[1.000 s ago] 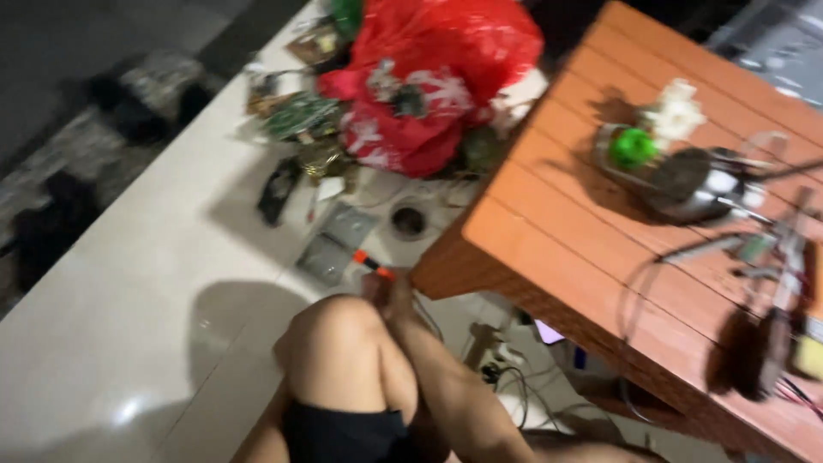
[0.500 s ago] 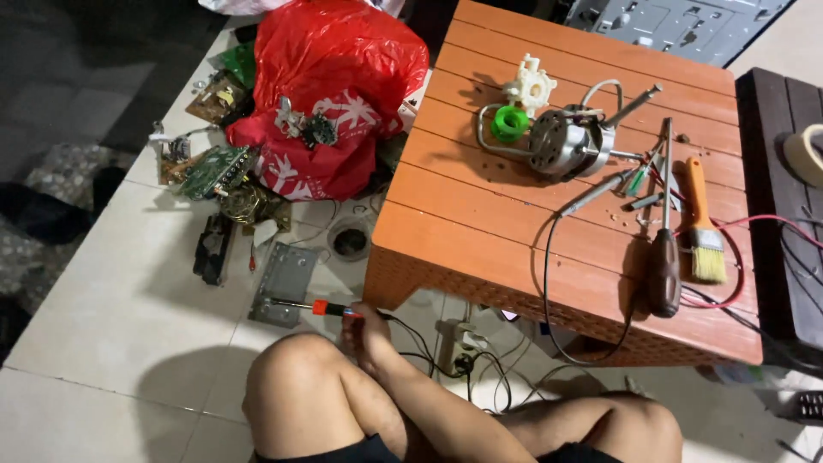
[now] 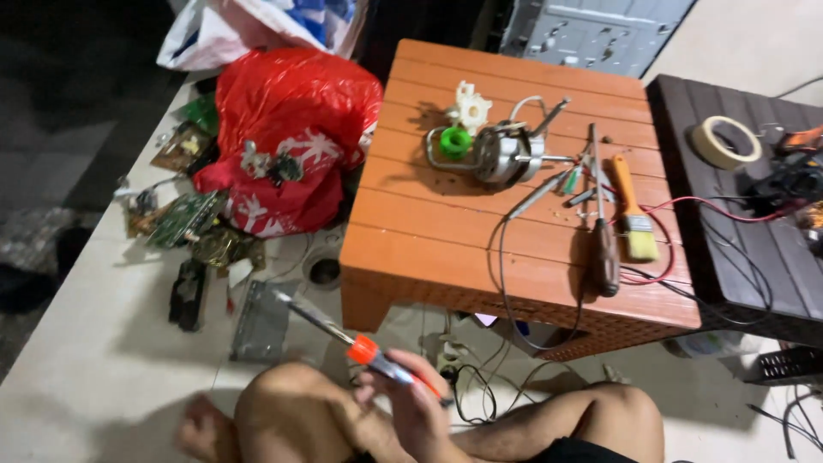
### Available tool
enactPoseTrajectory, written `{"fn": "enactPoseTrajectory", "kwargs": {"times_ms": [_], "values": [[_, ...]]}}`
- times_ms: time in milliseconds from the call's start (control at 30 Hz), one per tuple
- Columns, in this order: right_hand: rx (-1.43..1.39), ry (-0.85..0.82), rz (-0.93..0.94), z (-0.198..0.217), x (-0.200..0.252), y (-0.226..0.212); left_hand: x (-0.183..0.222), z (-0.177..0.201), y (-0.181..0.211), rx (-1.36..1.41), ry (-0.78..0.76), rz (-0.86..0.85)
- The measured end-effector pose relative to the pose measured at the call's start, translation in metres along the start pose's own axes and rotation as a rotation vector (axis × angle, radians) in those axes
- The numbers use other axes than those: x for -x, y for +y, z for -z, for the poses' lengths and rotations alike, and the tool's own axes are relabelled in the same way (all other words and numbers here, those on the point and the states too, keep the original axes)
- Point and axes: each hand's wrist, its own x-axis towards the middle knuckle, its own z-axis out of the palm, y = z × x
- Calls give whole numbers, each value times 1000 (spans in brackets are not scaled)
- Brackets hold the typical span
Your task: Repairing an electric motor by wrapping wires with electrical tape and soldering the connections.
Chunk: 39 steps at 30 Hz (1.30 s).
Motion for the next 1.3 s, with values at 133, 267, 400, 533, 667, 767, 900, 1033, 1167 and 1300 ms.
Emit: {"fn": "enactPoseTrajectory", "kwargs": {"times_ms": [133, 267, 400, 533, 667, 767, 900, 1033, 1167, 1300], "values": [[203, -129, 438, -8, 3, -58, -78, -55, 242, 603, -155, 53], [329, -67, 732, 12, -3, -105, -55, -112, 444, 645, -556, -318], [292, 4, 774, 36, -7, -151, -26, -189, 561, 296, -739, -841], [130, -105, 564, 92, -2, -208, -13, -295, 563, -193, -783, -951], [-248, 253, -226, 203, 25, -251, -6, -312, 545, -154, -853, -898], [892, 423, 316, 180, 22, -236, -8, -297, 553, -193, -793, -1007], [48, 217, 120, 219, 26, -249, -11, -250, 584, -207, -834, -840], [140, -65, -200, 288, 42, -303, -23, -206, 588, 81, -729, -688], [393, -83, 679, 140, -2, -285, -12, -198, 573, 544, -668, -836], [851, 444, 913, 45, -86, -296, 6, -195, 568, 759, -593, -1044]]}}
